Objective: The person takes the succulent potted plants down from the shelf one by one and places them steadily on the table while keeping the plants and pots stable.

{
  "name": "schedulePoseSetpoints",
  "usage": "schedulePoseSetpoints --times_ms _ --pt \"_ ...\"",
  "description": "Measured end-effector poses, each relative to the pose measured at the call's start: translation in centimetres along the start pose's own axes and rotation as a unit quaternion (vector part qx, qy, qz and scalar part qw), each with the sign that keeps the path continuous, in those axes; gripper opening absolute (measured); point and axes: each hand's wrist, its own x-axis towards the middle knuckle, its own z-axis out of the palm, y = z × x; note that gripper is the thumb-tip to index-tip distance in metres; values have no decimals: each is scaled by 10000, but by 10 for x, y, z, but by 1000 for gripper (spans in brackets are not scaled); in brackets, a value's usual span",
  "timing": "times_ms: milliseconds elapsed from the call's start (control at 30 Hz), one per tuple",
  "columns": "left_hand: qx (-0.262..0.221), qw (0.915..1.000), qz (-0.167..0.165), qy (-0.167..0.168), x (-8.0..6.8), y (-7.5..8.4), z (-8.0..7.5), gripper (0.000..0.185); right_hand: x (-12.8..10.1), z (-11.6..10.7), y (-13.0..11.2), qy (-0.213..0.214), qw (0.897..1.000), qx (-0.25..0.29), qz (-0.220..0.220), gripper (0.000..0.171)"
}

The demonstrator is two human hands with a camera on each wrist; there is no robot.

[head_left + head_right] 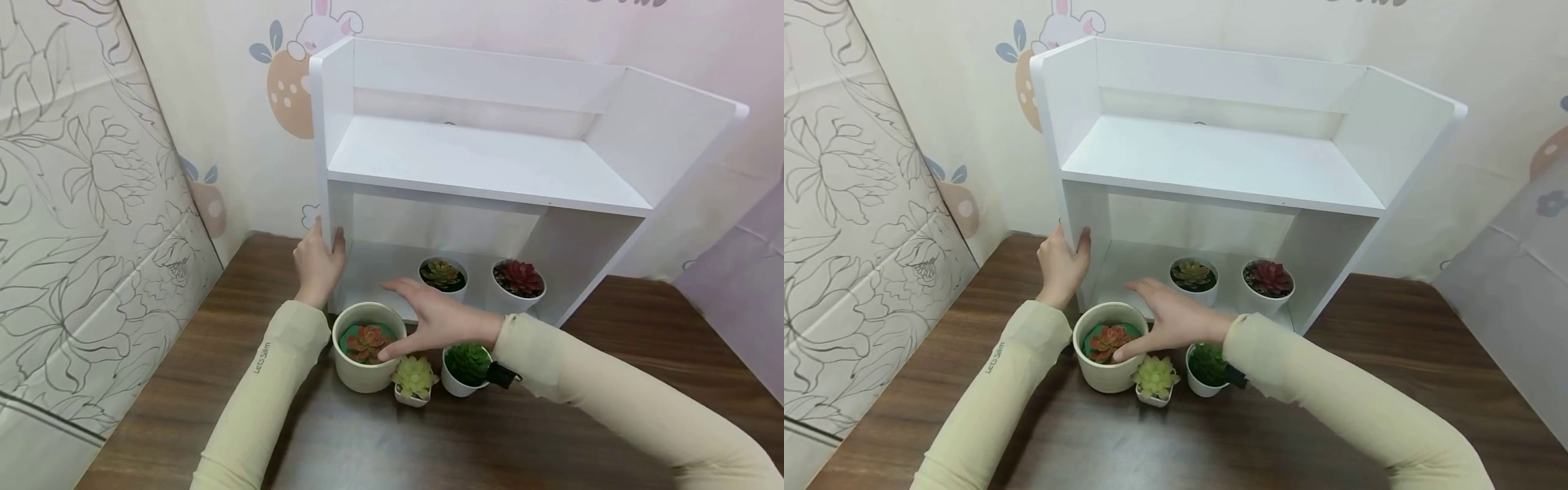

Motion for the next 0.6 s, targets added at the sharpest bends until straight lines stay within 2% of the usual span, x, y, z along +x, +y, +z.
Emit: schedulePoseSetpoints --times_ms 200,400,600 --pt "-38 10000 -82 -17 0 1 -1 36 -7 -10 18 537 9984 -121 157 99" --pt "-45 9999 -108 -7 -1 1 -1 40 -11 -17 41 1122 9924 -289 420 103" --pt "-61 10000 -3 49 -1 1 0 37 -14 -20 61 1282 9878 -160 872 108"
